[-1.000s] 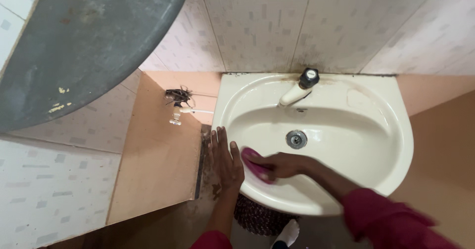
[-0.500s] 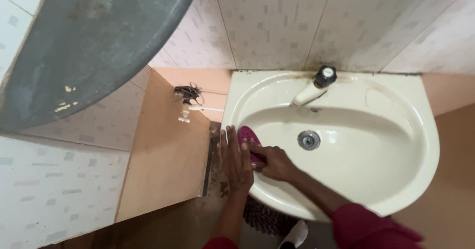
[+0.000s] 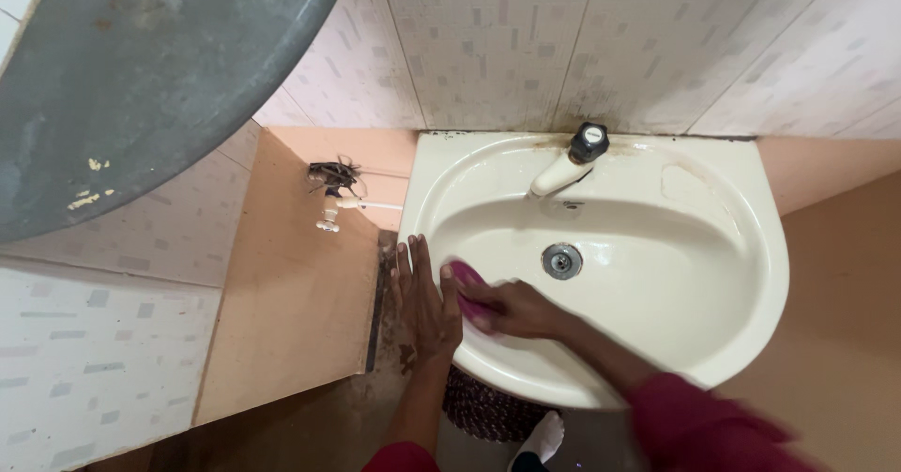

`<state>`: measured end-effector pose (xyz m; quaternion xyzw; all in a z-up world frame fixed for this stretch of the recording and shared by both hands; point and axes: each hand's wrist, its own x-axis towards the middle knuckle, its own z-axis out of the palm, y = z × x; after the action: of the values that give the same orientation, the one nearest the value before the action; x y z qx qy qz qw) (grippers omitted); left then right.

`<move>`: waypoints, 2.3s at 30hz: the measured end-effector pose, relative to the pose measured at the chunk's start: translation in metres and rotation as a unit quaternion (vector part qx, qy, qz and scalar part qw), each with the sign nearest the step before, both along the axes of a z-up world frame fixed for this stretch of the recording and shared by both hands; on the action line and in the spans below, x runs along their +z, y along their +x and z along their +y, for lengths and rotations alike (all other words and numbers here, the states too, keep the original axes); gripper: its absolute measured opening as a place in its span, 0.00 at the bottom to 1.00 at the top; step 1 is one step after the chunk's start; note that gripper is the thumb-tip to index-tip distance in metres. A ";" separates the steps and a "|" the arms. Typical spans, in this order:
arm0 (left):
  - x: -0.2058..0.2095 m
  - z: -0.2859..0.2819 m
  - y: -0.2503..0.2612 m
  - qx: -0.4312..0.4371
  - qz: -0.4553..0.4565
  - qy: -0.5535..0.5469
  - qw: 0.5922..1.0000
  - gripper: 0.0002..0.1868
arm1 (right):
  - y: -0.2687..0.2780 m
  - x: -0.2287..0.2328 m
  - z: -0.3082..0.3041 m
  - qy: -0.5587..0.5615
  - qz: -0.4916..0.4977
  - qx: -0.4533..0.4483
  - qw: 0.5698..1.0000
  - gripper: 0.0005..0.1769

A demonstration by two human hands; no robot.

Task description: The person scrubs the interior basin of a white bathroom sink using a pink scrubbing brush held in the right hand. The left hand rests on the sink's edge for stability while the right hand moves the brush in circular and back-and-forth motions across the surface.

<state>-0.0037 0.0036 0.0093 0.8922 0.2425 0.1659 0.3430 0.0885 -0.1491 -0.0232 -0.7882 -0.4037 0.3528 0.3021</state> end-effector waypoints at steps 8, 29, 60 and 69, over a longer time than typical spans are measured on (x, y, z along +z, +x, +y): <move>-0.005 -0.003 0.003 -0.003 -0.018 0.015 1.000 0.37 | 0.036 0.006 -0.106 -0.273 0.070 0.203 0.938 0.31; -0.010 -0.002 -0.001 0.010 -0.013 0.018 1.000 0.37 | 0.042 -0.041 -0.082 -0.187 -0.023 0.066 0.980 0.43; -0.014 0.000 0.003 0.016 -0.023 0.035 0.999 0.34 | 0.019 -0.039 0.088 0.041 0.188 -0.647 0.738 0.48; -0.007 -0.002 0.004 0.026 -0.014 0.029 0.999 0.33 | 0.018 -0.027 0.090 0.172 0.400 -0.593 0.678 0.26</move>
<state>0.0002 0.0016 0.0024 0.8929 0.2558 0.1941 0.3156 0.1067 -0.0591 -0.0501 -0.5805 0.2535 0.3059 0.7108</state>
